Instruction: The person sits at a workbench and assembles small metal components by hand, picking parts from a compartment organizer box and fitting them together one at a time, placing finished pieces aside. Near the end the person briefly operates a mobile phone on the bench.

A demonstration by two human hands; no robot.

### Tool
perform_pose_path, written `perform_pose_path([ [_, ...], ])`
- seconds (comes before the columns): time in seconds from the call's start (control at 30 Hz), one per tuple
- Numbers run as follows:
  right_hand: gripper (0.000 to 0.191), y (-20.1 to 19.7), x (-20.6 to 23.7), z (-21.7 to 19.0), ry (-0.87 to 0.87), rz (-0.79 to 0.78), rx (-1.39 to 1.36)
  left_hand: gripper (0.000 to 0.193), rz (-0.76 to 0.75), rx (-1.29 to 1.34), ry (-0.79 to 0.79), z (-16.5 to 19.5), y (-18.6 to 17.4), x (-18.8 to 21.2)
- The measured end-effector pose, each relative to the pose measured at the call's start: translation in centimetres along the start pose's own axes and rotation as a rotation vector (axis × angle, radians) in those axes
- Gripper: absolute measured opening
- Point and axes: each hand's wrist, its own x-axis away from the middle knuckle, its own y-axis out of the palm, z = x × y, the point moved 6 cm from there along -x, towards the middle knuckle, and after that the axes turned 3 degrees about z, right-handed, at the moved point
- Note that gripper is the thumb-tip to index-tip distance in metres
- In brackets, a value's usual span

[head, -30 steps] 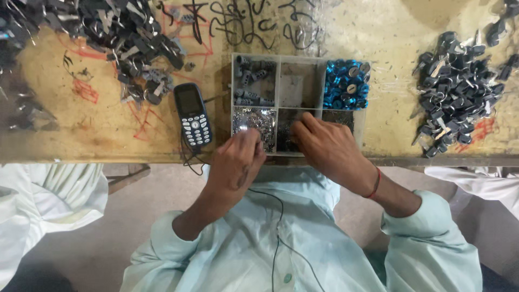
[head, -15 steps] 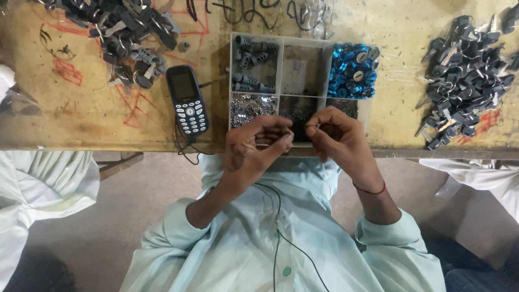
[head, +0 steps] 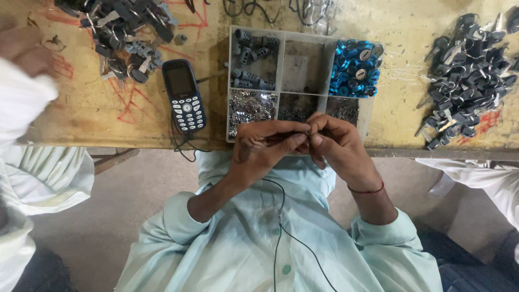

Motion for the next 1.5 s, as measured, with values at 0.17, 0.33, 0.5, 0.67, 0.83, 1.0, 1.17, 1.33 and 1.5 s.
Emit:
perform_pose_path([
  [0.17, 0.01, -0.1, 0.0, -0.1, 0.031, -0.04, 0.019, 0.019, -0.036, -0.072, 0.104, 1.0, -0.2, 0.2],
  [0.33, 0.01, 1.1, 0.2, -2.6, -0.139, -0.083, 0.354, 0.018, -0.116, -0.181, 0.158, 2.1, -0.6, 0.3],
  [0.5, 0.021, 2.4, -0.4, -4.6, -0.327, 0.052, 0.76, 0.013, -0.095, -0.57, 0.288, 2.7, -1.2, 0.4],
  [0.67, 0.014, 1.3, -0.4, -4.7, -0.167, 0.052, 0.902, 0.012, -0.099, -0.18, -0.214, -1.0, -1.9, -0.4],
  [0.83, 0.009, -0.8, 1.3, -5.1, -0.19, 0.287, 1.73, 0.01, -0.038, -0.328, -0.106, -0.7, -1.9, -0.5],
  [1.0, 0.012, -1.9, 0.9, -4.3, -0.208, 0.304, 1.634, 0.01, -0.025, -0.249, -0.141, -0.6, -1.6, -0.6],
  [1.17, 0.011, -2.0, 0.7, -4.4, -0.207, 0.291, 1.631, 0.012, -0.056, -0.283, -0.149, 0.0, -1.2, -0.3],
  [1.33, 0.014, -1.5, 0.7, -5.0, -0.246, 0.311, 1.599, 0.013, -0.088, -0.24, -0.133, 0.4, -0.9, -0.4],
  [1.5, 0.011, -2.7, 1.2, -4.5, -0.198, 0.4, 1.434, 0.012, -0.133, -0.231, -0.126, 0.4, -0.4, -0.6],
])
